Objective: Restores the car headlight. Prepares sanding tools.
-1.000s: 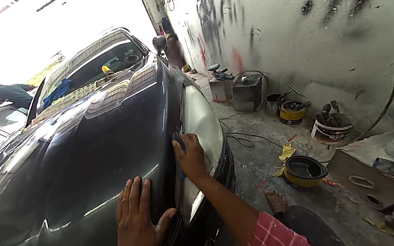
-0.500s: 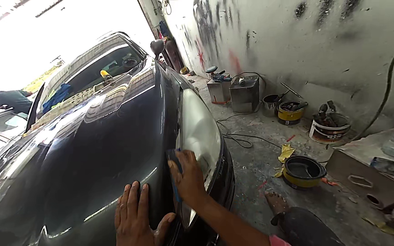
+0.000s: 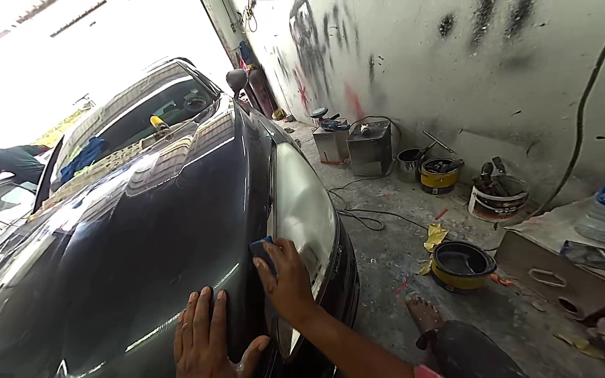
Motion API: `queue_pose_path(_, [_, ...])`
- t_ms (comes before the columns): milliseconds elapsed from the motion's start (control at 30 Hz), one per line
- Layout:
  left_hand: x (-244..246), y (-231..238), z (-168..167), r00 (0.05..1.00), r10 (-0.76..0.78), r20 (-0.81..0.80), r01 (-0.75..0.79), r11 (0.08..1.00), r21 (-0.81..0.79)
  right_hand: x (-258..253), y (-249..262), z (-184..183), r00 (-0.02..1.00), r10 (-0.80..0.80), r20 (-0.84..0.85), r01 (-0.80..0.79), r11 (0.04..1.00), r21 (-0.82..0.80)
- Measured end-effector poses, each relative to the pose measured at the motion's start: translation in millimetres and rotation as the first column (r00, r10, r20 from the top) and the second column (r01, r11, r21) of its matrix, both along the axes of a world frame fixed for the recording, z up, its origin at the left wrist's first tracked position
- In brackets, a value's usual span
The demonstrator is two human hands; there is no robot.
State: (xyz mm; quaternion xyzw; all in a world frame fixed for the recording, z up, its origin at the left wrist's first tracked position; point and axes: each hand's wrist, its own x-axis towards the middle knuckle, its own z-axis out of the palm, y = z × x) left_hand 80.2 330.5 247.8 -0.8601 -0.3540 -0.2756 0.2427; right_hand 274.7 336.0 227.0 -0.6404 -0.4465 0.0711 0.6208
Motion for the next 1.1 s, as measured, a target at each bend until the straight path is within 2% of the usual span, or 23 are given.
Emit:
queue_pose_path(200, [-0.7,-1.5,0.8,1.0,0.009,0.011,-0.009,1.0,-0.011,38.7,34.2,27.4,0.994,0.018,-0.105,-0.021,0.999,-0.028])
queue_pose_path(367, [-0.1,-0.2,-0.1,1.0,0.009,0.005,-0.009,1.0,-0.013,0.3,-8.3,-4.8,0.998,0.051,0.021,-0.051,0.999,-0.018])
queue_pose_path(433, [0.2,-0.4,0.5,1.0,0.009,0.007,-0.009,1.0,-0.009,5.9,-6.6,-2.9,0.997,0.059,0.049,-0.058,0.998,-0.016])
queue_pose_path(567, [-0.4,-1.7,-0.8,1.0,0.006,0.015,-0.006,1.0,-0.006,30.7,14.7,18.9,0.999,0.046,-0.028,-0.046,0.999,-0.007])
queue_pose_path(733, [-0.3,-0.1,-1.6,1.0,0.005,0.005,-0.005,1.0,-0.012,-2.7,-10.2,9.3,0.996,0.053,-0.071,-0.061,0.991,-0.117])
queue_pose_path(967, [0.0,-1.7,0.2,1.0,0.013,0.002,-0.013,1.0,-0.004,26.7,20.6,30.5,0.992,0.021,-0.128,-0.029,0.997,-0.067])
queue_pose_path(1100, [-1.1,-1.1,-0.5,1.0,0.008,0.002,-0.008,1.0,-0.011,-8.1,-13.8,7.1,0.997,0.055,-0.048,-0.058,0.996,-0.062])
